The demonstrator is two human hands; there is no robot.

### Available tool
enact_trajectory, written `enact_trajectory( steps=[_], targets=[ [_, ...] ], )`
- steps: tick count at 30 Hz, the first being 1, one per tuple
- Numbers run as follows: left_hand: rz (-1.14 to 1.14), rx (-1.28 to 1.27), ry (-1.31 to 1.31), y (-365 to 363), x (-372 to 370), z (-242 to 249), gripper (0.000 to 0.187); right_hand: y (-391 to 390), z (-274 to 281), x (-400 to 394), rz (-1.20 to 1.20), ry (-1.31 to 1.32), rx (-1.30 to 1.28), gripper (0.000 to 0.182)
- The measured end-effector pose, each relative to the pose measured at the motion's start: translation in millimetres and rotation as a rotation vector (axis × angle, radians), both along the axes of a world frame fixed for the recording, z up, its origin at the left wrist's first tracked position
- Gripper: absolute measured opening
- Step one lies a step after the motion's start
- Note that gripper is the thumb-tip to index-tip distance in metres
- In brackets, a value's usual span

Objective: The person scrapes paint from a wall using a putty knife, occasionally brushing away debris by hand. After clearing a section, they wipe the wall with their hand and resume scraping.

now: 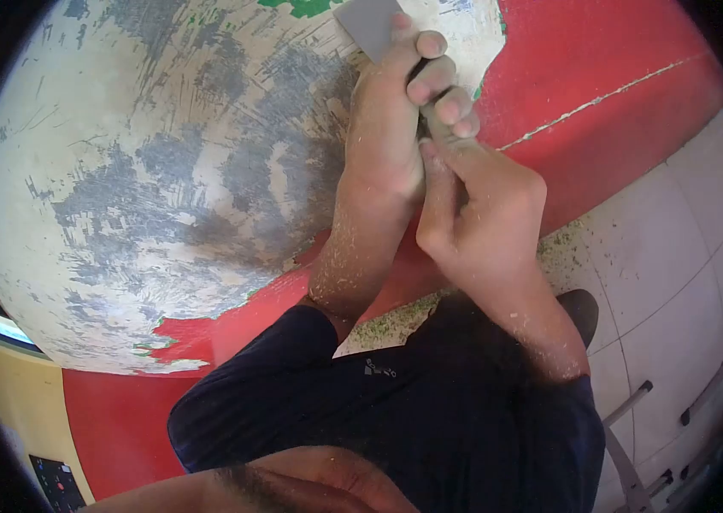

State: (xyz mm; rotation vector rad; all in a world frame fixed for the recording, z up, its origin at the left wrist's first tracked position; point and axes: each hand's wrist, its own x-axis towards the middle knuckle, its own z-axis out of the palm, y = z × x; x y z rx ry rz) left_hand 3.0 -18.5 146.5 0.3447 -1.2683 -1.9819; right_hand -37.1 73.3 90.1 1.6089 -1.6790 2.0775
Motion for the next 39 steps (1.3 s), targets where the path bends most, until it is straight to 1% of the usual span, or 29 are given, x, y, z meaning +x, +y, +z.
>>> enact_trajectory(
  steps=[2, 4, 5, 6, 7, 8, 9, 10, 11, 13, 14, 15, 17, 19, 20, 22, 25, 26, 29, 30, 33, 35, 37, 38, 39],
  targets=[
    [0.025, -0.036, -0.006, 1.1, -4.0, 6.5, 0.03, -8.7, 0.1, -1.0, -0.021, -0.021, -0.018, 0.029],
    [-0.03, -0.027, 0.008, -9.4, -7.4, 15.9, 0.035, -10.2, 9.7, 2.2, -0.022, -0.075, 0.031, 0.029],
    [-0.058, -0.03, 0.029, -12.9, -9.2, 21.6, 0.038, -8.9, 11.1, 2.0, -0.042, -0.056, 0.02, 0.027],
    [-0.036, 0.055, -0.04, -3.1, -1.9, 15.0, 0.035, -7.4, 12.2, 1.9, -0.063, -0.037, 0.009, 0.025],
    [-0.023, 0.047, -0.05, -0.4, 0.8, 5.2, 0.035, -3.2, -1.8, 3.0, -0.103, 0.026, -0.047, 0.021],
    [-0.003, 0.044, -0.06, 0.2, 2.0, -7.8, 0.035, -6.4, -4.0, 0.7, -0.122, 0.052, -0.088, 0.02],
    [0.016, 0.042, -0.075, 0.7, 0.1, -10.3, 0.035, -9.7, -5.5, -1.7, -0.142, 0.078, -0.128, 0.018],
    [0.058, -0.058, -0.055, -5.0, -5.3, -9.0, 0.032, -14.7, -4.8, -3.6, -0.149, 0.051, -0.142, 0.019],
    [0.035, -0.056, -0.024, -10.0, -8.9, -4.7, 0.03, -12.5, -0.3, -2.6, -0.153, 0.057, -0.112, 0.023],
    [-0.013, -0.041, 0.036, -5.0, -11.5, 22.8, 0.028, -8.6, 9.6, -0.6, -0.161, 0.071, -0.052, 0.03],
    [-0.023, -0.029, 0.015, -4.3, -11.1, 27.5, 0.028, -10.2, 11.7, -1.5, -0.199, 0.107, -0.097, 0.029],
    [-0.036, 0.003, 0.007, 0.0, -8.7, 23.9, 0.024, -8.1, 10.7, -2.4, -0.201, 0.114, -0.098, 0.027],
    [-0.055, 0.064, -0.007, 7.3, -2.9, -1.7, 0.02, -3.5, 8.6, -4.0, -0.204, 0.129, -0.099, 0.022],
    [0.015, 0.026, 0.011, 0.6, -11.1, 0.1, 0.022, -3.5, 4.0, -4.6, -0.195, 0.087, -0.076, 0.021],
    [-0.011, 0.003, 0.004, -4.4, -15.0, 13.0, 0.022, -3.2, 3.7, -3.7, -0.197, 0.066, -0.07, 0.021],
    [-0.03, 0.015, 0.009, -1.5, -17.2, 20.9, 0.02, -7.4, 5.8, -4.6, -0.176, 0.028, -0.086, 0.022],
    [-0.049, 0.121, -0.011, 8.0, -4.7, -7.1, 0.022, 3.6, 8.3, -8.6, -0.078, -0.046, -0.015, 0.021],
    [-0.011, 0.103, -0.012, 5.7, -6.7, -12.1, 0.026, 1.4, -0.1, -12.6, -0.046, -0.08, -0.009, 0.021],
    [-0.023, 0.143, 0.038, 7.4, -16.6, 5.8, 0.039, -0.7, 3.6, -8.1, 0.029, -0.253, -0.027, 0.021],
    [-0.093, 0.169, 0.049, 3.5, -18.9, 4.5, 0.038, -0.4, 8.0, -5.8, 0.01, -0.24, -0.042, 0.021],
    [-0.1, 0.209, 0.03, 2.4, -11.2, -4.9, 0.037, 0.5, 0.5, -3.5, 0.033, -0.241, -0.062, 0.021],
    [-0.046, 0.147, 0.013, 3.5, -12.7, 0.0, 0.034, -3.2, -1.0, -4.3, 0.018, -0.187, -0.068, 0.021],
    [0.047, 0.144, 0.002, 10.1, -16.4, 23.8, 0.031, -17.4, 4.1, -8.8, 0.004, -0.161, -0.126, 0.022],
    [-0.04, -0.06, 0.08, -15.0, -21.5, 11.5, 0.035, -22.7, 8.2, -11.6, -0.012, -0.153, -0.175, 0.022],
    [-0.046, -0.027, 0.043, -15.6, -15.7, 3.5, 0.034, -16.0, 9.1, -8.6, 0.009, -0.169, -0.112, 0.022]
  ],
)
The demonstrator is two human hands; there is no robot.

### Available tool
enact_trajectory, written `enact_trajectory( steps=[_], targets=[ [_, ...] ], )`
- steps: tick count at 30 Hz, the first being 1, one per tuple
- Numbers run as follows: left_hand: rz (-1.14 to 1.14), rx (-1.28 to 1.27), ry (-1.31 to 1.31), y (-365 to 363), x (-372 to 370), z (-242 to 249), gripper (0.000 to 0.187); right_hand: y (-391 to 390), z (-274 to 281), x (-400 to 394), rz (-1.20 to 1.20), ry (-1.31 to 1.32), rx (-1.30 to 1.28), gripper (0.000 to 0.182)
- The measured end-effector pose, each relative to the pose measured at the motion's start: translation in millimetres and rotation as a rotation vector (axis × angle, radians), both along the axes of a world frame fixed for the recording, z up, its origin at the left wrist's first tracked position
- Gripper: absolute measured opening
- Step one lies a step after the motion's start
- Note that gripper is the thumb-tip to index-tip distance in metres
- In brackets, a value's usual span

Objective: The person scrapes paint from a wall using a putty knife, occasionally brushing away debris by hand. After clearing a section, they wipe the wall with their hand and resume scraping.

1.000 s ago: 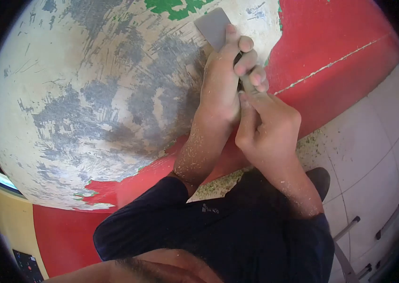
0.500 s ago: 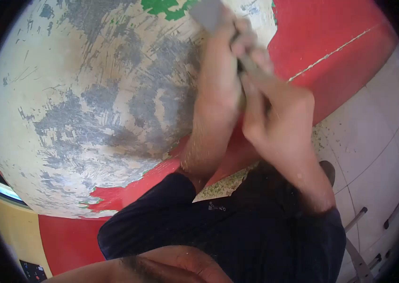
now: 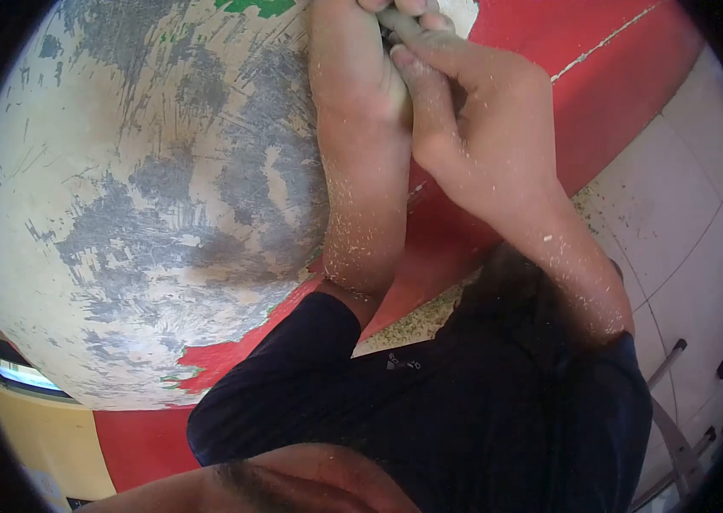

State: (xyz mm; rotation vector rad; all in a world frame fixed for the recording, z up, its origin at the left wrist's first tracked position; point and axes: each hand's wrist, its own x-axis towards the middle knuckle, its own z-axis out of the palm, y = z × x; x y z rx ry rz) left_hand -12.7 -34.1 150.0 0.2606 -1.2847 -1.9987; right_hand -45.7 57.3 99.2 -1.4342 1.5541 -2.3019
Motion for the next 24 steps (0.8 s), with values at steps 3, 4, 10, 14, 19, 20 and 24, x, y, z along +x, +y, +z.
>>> enact_trajectory(
  steps=[3, 4, 10, 14, 19, 20, 24],
  targets=[
    [0.023, 0.197, -0.097, 27.5, 21.2, -4.9, 0.025, 20.2, -0.7, 6.4, 0.07, 0.001, 0.093, 0.02],
    [0.022, 0.157, -0.06, 23.6, 18.4, -3.3, 0.025, 20.0, -5.7, 6.2, 0.088, -0.005, 0.079, 0.02],
    [0.022, 0.108, 0.021, 24.2, 19.2, -9.3, 0.022, 28.5, -0.9, 4.7, 0.208, -0.138, 0.203, 0.013],
    [0.039, 0.228, 0.059, 21.8, 22.4, -6.1, 0.035, 18.6, -10.5, -1.3, 0.161, 0.083, 0.115, 0.009],
    [-0.012, 0.204, 0.063, 24.0, 27.2, -10.3, 0.035, 22.5, -14.6, 4.2, 0.181, 0.016, 0.11, 0.009],
    [-0.042, 0.216, 0.056, 20.6, 29.1, -9.0, 0.035, 25.9, -9.0, 2.7, 0.178, 0.062, 0.146, 0.01],
    [0.065, 0.13, 0.049, 26.1, 21.6, -4.2, 0.035, 18.9, -12.0, 5.5, 0.204, -0.092, 0.06, 0.011]
  ],
)
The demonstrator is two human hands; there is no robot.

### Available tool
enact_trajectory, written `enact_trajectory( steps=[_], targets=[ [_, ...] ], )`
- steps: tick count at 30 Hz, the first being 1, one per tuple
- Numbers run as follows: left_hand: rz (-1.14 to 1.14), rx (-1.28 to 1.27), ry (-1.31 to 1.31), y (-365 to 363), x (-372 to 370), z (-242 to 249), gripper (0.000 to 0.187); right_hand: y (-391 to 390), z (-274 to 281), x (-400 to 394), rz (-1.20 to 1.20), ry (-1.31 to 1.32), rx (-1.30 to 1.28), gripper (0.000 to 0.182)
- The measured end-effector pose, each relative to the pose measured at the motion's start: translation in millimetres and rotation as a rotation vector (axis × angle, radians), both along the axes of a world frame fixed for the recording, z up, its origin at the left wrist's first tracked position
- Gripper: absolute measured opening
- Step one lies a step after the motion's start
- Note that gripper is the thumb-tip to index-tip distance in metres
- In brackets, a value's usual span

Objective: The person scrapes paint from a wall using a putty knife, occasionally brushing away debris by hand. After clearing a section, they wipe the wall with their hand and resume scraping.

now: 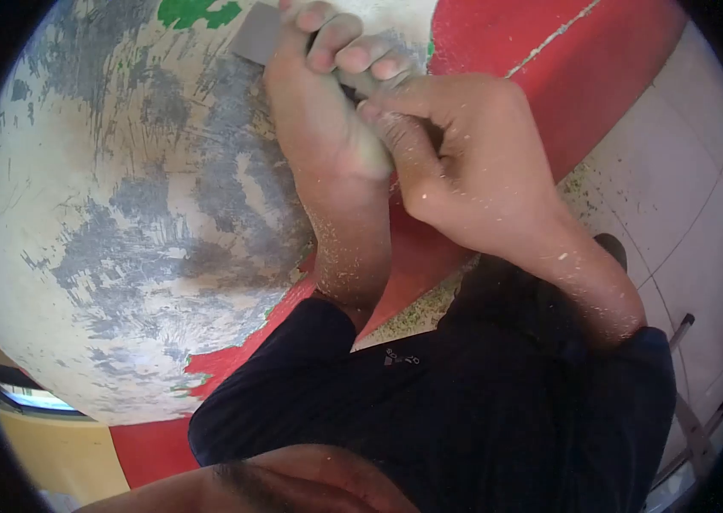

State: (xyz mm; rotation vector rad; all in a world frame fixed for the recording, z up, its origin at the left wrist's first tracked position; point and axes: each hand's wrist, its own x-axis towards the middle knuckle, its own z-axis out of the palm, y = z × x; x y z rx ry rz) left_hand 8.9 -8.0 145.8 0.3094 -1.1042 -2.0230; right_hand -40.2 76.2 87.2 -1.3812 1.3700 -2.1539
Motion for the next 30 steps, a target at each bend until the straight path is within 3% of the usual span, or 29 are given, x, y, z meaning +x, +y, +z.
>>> enact_trajectory(
  steps=[4, 5, 8, 12, 16, 20, 24, 25, 28, 30],
  targets=[
    [-0.117, 0.041, 0.016, -5.8, 18.0, -5.8, 0.033, -0.1, -7.0, 2.9, 0.006, 0.197, 0.007, 0.011],
    [0.018, -0.129, -0.109, -10.9, 15.9, -3.7, 0.032, -5.6, -5.6, 0.9, 0.019, 0.226, -0.005, 0.013],
    [0.036, 0.021, -0.084, -0.6, 5.6, 10.7, 0.034, 3.8, 6.7, 5.2, 0.048, 0.014, 0.003, 0.013],
    [-0.255, 0.076, -0.152, -9.9, -4.3, -16.7, 0.027, 12.8, -11.2, 13.6, -0.065, -0.034, 0.04, 0.02],
    [-0.122, -0.096, -0.096, -15.9, -9.5, 9.4, 0.033, -9.8, -0.8, 7.9, -0.2, 0.129, -0.107, 0.026],
    [-0.177, -0.019, -0.105, -8.9, 9.9, 9.2, 0.032, -0.4, 0.2, 14.6, -0.238, 0.262, -0.051, 0.013],
    [-0.004, -0.1, -0.125, -6.7, -2.0, 26.0, 0.033, -18.6, 6.4, 5.9, -0.283, 0.31, -0.099, 0.009],
    [-0.171, -0.193, 0.004, -28.5, -4.4, 21.6, 0.038, -15.7, 8.1, 8.8, -0.288, 0.31, -0.079, 0.008],
    [-0.286, -0.098, -0.014, -19.5, 12.0, -1.9, 0.034, 5.9, 9.5, 18.5, -0.33, 0.381, -0.005, 0.006],
    [-0.203, -0.056, -0.017, -17.3, 5.8, -4.2, 0.036, 0.4, 2.2, 11.6, -0.335, 0.387, 0.005, 0.009]
  ],
)
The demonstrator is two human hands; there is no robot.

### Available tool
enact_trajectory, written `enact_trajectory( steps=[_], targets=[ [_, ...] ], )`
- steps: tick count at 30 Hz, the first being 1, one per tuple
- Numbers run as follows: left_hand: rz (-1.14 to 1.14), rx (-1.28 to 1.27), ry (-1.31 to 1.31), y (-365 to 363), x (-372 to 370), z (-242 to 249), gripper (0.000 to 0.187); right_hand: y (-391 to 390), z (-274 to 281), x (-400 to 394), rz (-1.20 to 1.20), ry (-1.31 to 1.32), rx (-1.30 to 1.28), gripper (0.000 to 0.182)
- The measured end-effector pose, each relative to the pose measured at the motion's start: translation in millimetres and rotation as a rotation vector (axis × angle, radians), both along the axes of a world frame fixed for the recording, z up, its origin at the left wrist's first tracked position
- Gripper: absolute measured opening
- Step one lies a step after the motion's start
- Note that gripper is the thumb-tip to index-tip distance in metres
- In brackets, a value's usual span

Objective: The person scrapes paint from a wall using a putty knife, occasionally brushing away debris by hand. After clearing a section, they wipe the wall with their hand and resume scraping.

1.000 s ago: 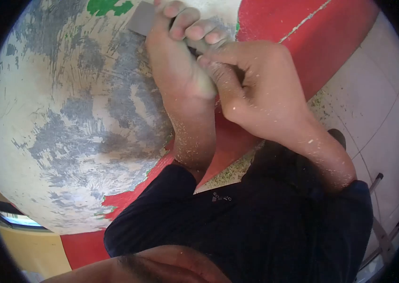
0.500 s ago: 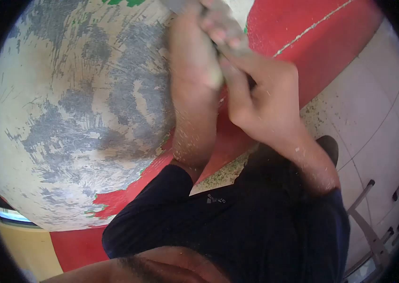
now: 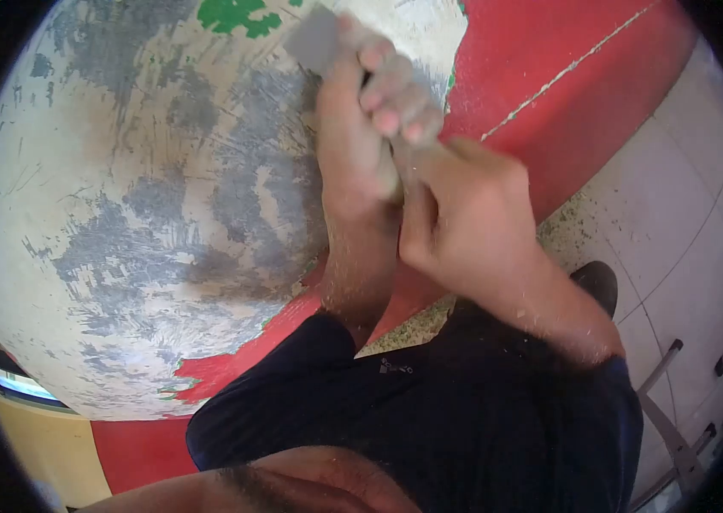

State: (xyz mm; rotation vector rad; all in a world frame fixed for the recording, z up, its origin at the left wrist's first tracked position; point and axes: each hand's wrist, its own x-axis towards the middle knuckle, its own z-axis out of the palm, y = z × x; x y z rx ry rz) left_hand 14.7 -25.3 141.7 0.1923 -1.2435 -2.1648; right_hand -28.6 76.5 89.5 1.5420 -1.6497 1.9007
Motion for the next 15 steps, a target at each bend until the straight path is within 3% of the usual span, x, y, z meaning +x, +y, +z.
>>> enact_trajectory(
  steps=[4, 10, 11, 14, 15],
  targets=[
    [0.068, 0.017, -0.022, -3.3, -12.7, 16.7, 0.041, -7.6, 15.2, 0.0, -0.069, 0.054, -0.032, 0.015],
    [0.055, -0.036, -0.045, -2.0, -14.6, 11.6, 0.042, -7.7, 7.8, -4.0, -0.087, 0.103, -0.051, 0.007],
    [0.081, -0.132, -0.027, 2.7, -12.7, 27.8, 0.033, -12.1, 11.4, -4.3, -0.103, 0.093, -0.082, 0.007],
    [0.107, -0.085, 0.006, -7.2, -22.4, 25.1, 0.043, -10.7, 17.3, -4.1, -0.1, 0.074, -0.08, 0.006],
    [0.007, 0.022, -0.056, -3.6, -15.7, 14.6, 0.043, -5.8, 17.5, -4.2, -0.077, 0.059, -0.057, 0.005]
  ],
)
